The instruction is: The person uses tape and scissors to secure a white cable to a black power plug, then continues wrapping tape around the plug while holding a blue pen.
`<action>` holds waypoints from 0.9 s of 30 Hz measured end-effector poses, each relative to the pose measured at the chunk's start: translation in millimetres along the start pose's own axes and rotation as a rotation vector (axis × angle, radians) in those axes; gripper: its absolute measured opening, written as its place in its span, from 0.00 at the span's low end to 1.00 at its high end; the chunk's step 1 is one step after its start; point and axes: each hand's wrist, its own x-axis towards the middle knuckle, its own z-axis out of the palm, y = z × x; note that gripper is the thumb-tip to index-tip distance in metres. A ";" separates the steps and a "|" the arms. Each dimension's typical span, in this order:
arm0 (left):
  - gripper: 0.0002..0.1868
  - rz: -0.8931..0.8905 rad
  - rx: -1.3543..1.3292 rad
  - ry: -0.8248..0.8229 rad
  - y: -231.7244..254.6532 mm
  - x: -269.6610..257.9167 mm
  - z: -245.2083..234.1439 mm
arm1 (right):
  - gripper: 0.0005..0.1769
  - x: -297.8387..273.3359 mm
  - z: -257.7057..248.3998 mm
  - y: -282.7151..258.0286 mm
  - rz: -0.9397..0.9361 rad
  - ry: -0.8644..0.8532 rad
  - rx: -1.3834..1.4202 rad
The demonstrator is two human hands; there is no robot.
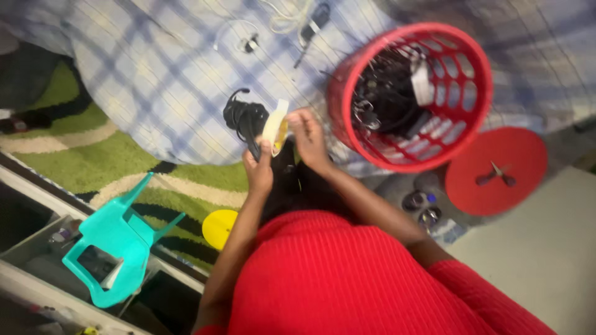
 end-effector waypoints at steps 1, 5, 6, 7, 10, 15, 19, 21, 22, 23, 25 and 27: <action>0.17 0.039 -0.043 -0.036 -2.5 9.5 -1.7 | 0.12 17.0 -5.1 28.9 0.028 0.118 -0.084; 0.20 0.067 -0.120 -0.085 -9.1 44.8 -10.7 | 0.13 90.9 -36.3 140.2 -0.167 0.337 -0.650; 0.21 0.041 -0.117 -0.071 -10.7 53.6 -11.7 | 0.13 106.2 -45.1 163.3 -0.122 0.371 -0.731; 0.21 0.042 -0.142 -0.108 -10.8 65.3 -10.7 | 0.12 125.2 -54.3 183.4 -0.078 0.405 -0.800; 0.24 0.056 -0.184 -0.207 -7.7 88.7 -5.9 | 0.11 163.4 -83.3 229.0 0.193 0.506 -0.902; 0.26 0.108 -0.153 -0.334 -0.7 120.1 5.9 | 0.10 199.4 -114.6 261.9 0.411 0.599 -0.933; 0.24 0.156 -0.165 -0.412 14.8 131.6 6.7 | 0.08 204.5 -120.2 265.8 0.483 0.604 -0.925; 0.24 0.224 -0.194 -0.419 25.6 130.9 7.0 | 0.08 211.9 -120.8 265.0 0.502 0.577 -0.901; 0.24 0.256 -0.188 -0.424 30.1 131.5 6.3 | 0.07 217.2 -121.3 263.9 0.515 0.564 -0.885; 0.24 0.284 -0.183 -0.432 33.5 131.1 5.7 | 0.07 220.2 -122.4 263.0 0.520 0.552 -0.868; 0.24 0.313 -0.196 -0.431 36.4 129.3 5.1 | 0.07 229.4 -123.2 259.4 0.521 0.539 -0.831; 0.25 0.319 -0.232 -0.411 36.5 127.0 4.4 | 0.06 232.4 -124.9 256.6 0.483 0.568 -0.816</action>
